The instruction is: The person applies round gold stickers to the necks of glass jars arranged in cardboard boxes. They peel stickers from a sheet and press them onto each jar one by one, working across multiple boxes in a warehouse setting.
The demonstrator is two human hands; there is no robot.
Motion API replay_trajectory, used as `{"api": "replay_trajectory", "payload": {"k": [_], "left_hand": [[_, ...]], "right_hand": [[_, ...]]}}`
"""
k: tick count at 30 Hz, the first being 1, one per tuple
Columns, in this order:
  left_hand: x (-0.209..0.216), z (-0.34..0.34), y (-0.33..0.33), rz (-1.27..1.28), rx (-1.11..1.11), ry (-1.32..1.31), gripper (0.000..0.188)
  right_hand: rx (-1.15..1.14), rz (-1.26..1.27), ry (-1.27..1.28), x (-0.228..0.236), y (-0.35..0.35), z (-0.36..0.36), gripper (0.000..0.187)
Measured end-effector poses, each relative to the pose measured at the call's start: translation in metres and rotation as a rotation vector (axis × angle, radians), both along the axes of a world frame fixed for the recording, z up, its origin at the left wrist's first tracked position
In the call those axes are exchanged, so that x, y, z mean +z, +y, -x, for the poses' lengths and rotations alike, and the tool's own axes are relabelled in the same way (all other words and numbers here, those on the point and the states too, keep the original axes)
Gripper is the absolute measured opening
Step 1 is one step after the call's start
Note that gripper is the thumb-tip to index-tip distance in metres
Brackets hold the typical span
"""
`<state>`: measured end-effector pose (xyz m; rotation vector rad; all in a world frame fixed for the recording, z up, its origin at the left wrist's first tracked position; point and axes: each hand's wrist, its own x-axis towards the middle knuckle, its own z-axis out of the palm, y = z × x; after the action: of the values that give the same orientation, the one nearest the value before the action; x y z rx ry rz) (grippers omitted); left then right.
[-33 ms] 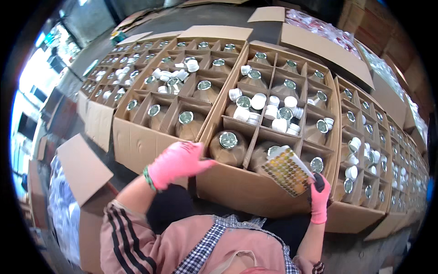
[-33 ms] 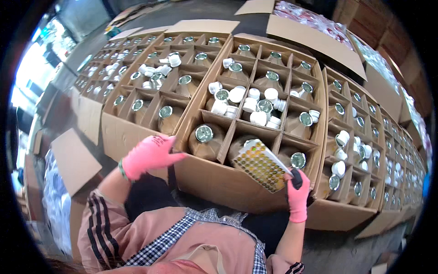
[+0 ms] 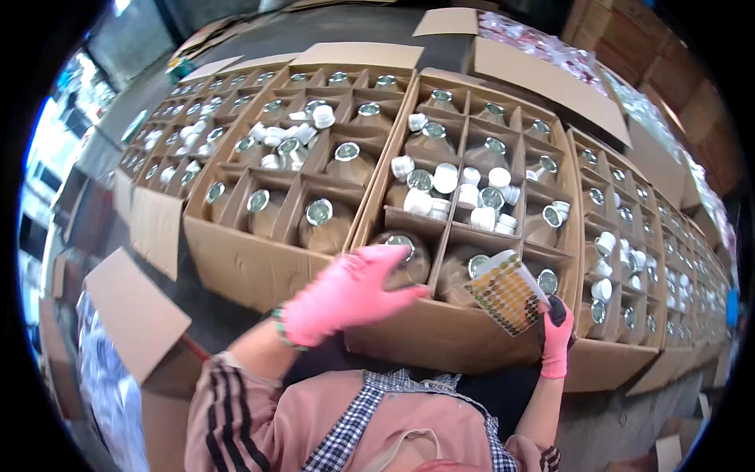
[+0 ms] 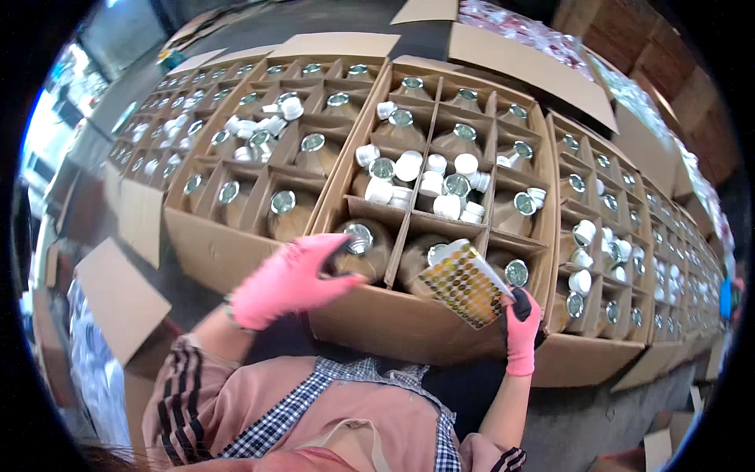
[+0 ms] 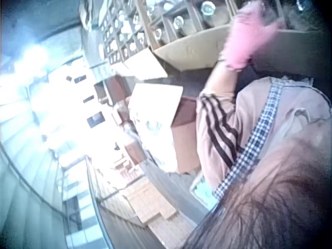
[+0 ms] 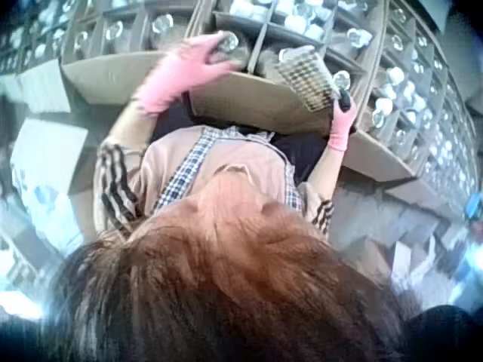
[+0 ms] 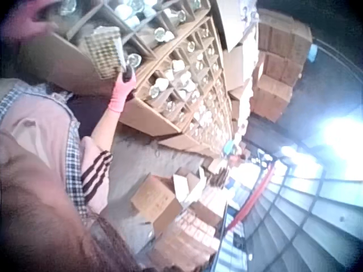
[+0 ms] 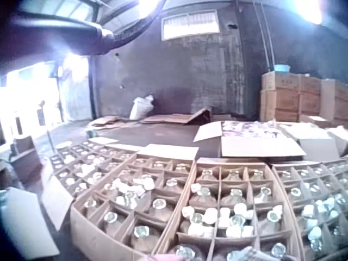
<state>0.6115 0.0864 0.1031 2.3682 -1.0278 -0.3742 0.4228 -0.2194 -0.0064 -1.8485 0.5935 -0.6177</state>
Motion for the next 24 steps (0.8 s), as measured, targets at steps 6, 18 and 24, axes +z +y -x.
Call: {"api": "replay_trajectory", "payload": {"k": [6,18,24], "left_hand": [[-0.06,-0.021,-0.051,0.816,-0.177,0.383,0.055],[-0.071,-0.065,-0.017,0.818,-0.235,1.168,0.026],[-0.08,-0.043,-0.017,0.763,-0.135,1.146,0.022]], "right_hand": [[-0.207,0.044,0.109,0.034,0.012,-0.011,0.024],[0.076,0.143,0.626,0.159,0.13,-0.106,0.017],[-0.024,0.626,0.67,0.162,0.14,-0.097,0.03]]}}
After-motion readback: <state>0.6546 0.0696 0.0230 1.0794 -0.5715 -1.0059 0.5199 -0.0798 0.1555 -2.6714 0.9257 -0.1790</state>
